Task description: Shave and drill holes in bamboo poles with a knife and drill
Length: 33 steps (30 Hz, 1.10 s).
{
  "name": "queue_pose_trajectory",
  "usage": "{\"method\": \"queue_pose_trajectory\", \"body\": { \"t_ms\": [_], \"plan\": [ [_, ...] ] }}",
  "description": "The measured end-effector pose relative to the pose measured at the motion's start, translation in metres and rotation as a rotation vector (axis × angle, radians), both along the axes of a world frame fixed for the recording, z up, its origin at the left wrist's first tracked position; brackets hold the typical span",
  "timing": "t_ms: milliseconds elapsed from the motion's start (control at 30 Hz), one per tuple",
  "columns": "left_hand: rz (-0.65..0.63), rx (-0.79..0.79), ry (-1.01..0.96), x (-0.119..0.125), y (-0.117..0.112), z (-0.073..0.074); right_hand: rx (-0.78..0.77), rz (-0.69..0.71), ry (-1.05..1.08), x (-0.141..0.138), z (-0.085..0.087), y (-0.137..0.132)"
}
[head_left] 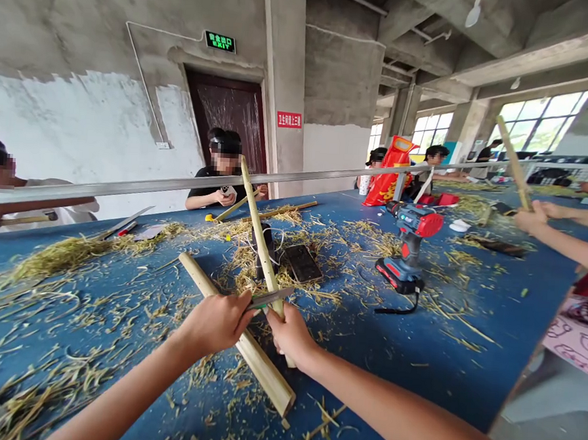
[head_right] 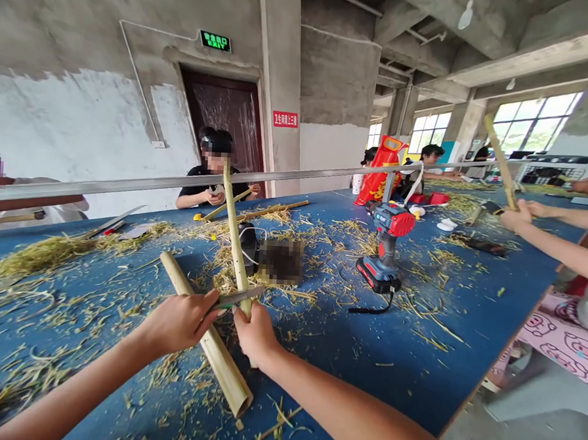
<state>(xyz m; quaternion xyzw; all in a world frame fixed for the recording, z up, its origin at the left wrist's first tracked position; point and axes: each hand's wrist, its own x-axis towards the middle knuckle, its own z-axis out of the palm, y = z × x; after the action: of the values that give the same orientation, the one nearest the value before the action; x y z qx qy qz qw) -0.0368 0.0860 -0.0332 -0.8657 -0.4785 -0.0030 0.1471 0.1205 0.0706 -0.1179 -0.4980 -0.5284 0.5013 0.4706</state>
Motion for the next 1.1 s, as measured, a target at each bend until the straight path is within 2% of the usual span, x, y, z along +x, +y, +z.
{"method": "queue_pose_trajectory", "body": {
  "t_ms": [133,233,367,467,533,600,667,733,800,900,967,1000,1033,1100],
  "plan": [
    [0.044,0.03,-0.029,0.0007,-0.0005,0.001,-0.002,-0.005,0.002,0.0002,-0.0005,0.0004],
    [-0.041,0.009,-0.023,0.0014,-0.002,0.0024,0.008,0.009,0.002,0.0001,-0.0018,0.0011],
    [0.05,0.052,-0.007,0.004,-0.0052,0.0037,0.035,-0.005,-0.041,0.0002,-0.0024,0.0016],
    [-0.037,0.002,0.039,0.0064,-0.0072,0.0042,0.027,-0.008,-0.069,0.0003,-0.0017,0.0014],
    [0.06,0.031,0.047,0.0074,-0.0079,0.0044,0.022,-0.02,-0.072,0.0,-0.0013,0.0013],
    [0.085,0.043,0.044,0.0077,-0.0086,0.0044,0.009,-0.01,-0.072,-0.0005,-0.0014,0.0015],
    [-0.032,-0.01,0.044,0.0075,-0.0091,0.0041,0.0,0.003,-0.077,-0.0013,-0.0022,0.0021],
    [0.065,0.007,0.026,0.0068,-0.0093,0.0039,-0.009,-0.007,-0.081,-0.0021,-0.0032,0.0028],
    [0.106,0.033,0.02,0.0062,-0.0096,0.0033,-0.012,-0.015,-0.079,-0.0028,-0.0039,0.0034],
    [-0.03,-0.02,0.029,0.0059,-0.0094,0.0011,-0.004,-0.011,-0.091,-0.0037,-0.0039,0.0044],
    [0.114,0.038,0.016,0.0054,-0.008,0.0,-0.004,-0.027,-0.096,-0.0042,-0.0033,0.0051],
    [0.124,0.07,0.014,0.0049,-0.0069,0.0,-0.01,-0.032,-0.093,-0.0045,-0.003,0.0054],
    [0.119,0.076,0.007,0.0043,-0.0056,0.0007,-0.016,-0.03,-0.091,-0.0047,-0.0027,0.0057],
    [0.013,0.016,-0.003,0.0026,-0.0021,0.0046,-0.014,-0.028,-0.105,-0.0049,-0.0024,0.0061]
  ]
}}
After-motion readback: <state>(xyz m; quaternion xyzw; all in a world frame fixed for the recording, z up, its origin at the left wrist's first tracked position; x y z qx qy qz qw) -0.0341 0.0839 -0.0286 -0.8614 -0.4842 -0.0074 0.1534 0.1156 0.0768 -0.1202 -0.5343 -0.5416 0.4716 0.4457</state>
